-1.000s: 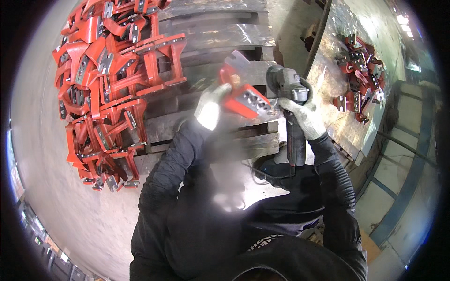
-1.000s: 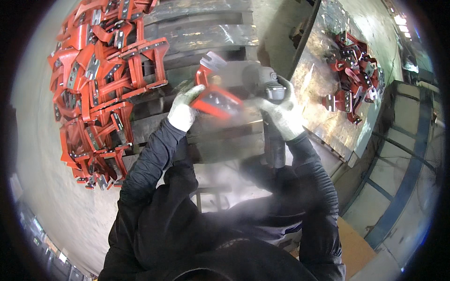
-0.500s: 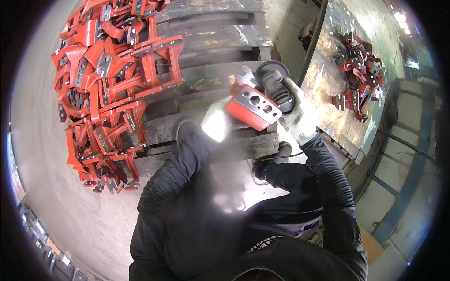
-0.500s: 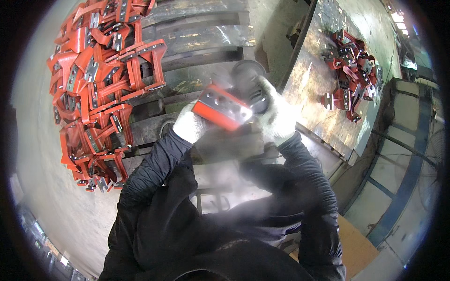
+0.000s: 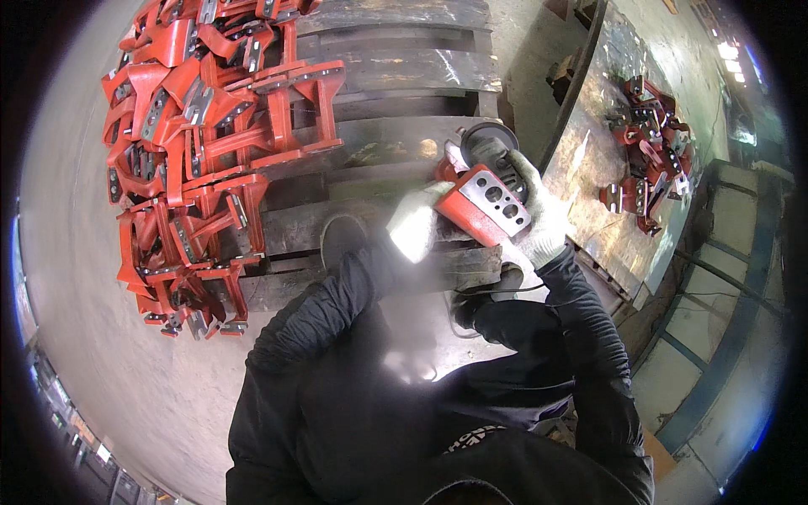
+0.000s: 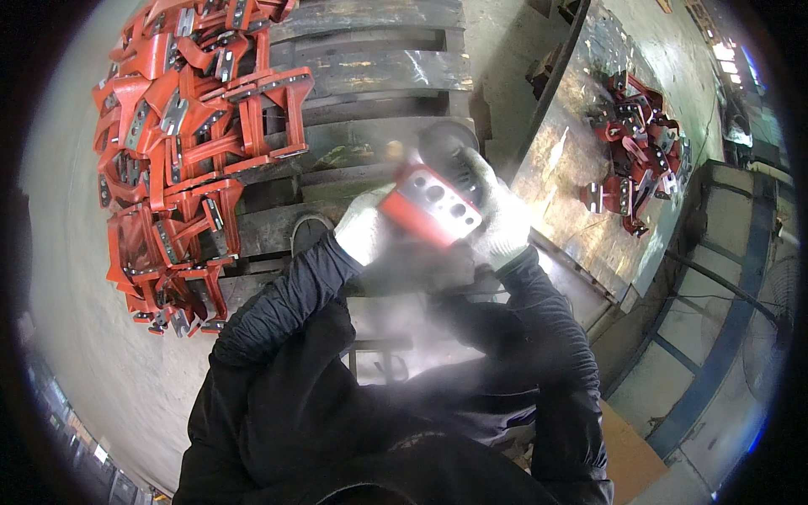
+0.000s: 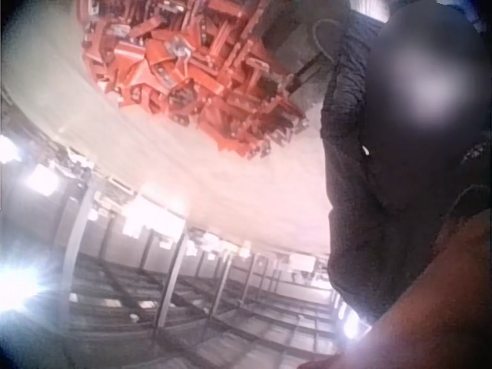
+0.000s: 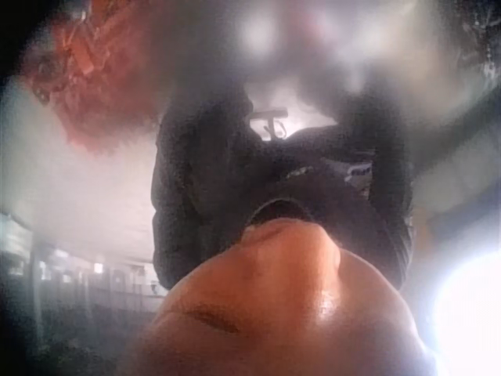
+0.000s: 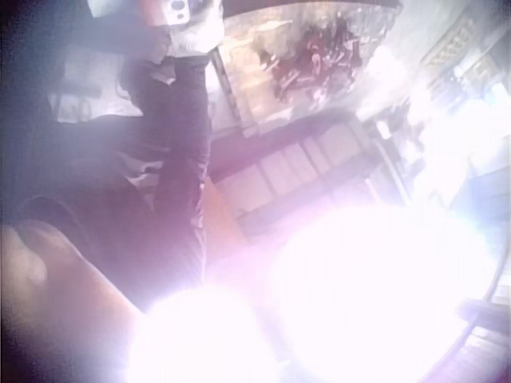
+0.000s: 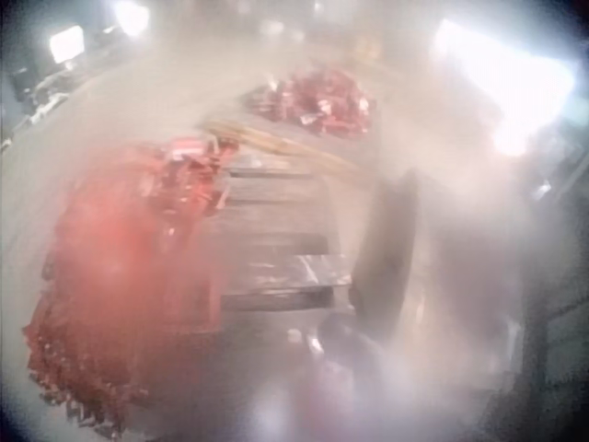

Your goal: The person uses an angle grinder to smooth the edges of red metal parts. They pick up each part from a pile on a wooden pallet, grind its edges while holding it with a gloved hand, and place it back on the pallet.

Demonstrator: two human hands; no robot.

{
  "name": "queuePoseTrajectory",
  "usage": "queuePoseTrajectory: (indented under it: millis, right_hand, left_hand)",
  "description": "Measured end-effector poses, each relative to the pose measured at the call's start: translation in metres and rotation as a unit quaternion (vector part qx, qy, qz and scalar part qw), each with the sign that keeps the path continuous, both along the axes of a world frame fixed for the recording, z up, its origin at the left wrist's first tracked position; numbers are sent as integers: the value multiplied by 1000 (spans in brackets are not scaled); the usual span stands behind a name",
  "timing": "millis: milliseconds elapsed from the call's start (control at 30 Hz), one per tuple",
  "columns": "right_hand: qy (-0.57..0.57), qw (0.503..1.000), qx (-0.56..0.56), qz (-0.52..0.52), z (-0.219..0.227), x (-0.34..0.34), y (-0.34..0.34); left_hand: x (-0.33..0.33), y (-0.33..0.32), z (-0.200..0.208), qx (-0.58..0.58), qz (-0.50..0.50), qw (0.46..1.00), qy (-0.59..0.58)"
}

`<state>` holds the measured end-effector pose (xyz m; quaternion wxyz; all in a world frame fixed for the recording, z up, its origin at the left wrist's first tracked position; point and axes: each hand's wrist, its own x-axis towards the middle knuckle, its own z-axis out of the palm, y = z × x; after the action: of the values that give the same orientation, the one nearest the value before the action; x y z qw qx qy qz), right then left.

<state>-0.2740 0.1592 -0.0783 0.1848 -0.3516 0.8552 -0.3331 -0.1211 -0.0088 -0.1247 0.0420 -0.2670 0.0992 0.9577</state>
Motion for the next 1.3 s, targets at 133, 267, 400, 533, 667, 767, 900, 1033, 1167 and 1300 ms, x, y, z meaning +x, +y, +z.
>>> queuePoseTrajectory:
  millis: [133,267,400,533,667,767,900,1033,1167,1300]
  right_hand:
    - [-28,999,19,6,13,3,-10]
    - [-99,995,10,-32,-7,1,2]
    - [-157,985,2,-76,-31,-9,21]
    - [-162,984,7,-70,-4,3,0]
    - [-179,981,1,-74,6,8,-3]
    - [-195,976,6,-95,7,9,-3]
    - [-212,973,11,-94,7,8,-2]
    - [-101,992,60,-54,10,6,2]
    - [1,992,117,-53,22,1,2]
    - [4,992,53,-117,49,2,-3]
  left_hand:
    - [2,0,5,-28,-5,1000,8]
    - [3,2,4,-18,5,1000,16]
    - [5,-12,13,-18,16,998,52]
    - [7,-13,24,-76,7,996,51]
    - [13,-5,20,-82,-10,995,62]
    - [12,-7,16,-101,-18,993,57]
    - [13,-6,2,-66,-18,996,54]
    - [11,-6,20,-46,11,998,41]
    - [4,-23,3,-46,66,997,22]
    - [-14,-50,20,-271,61,952,-127]
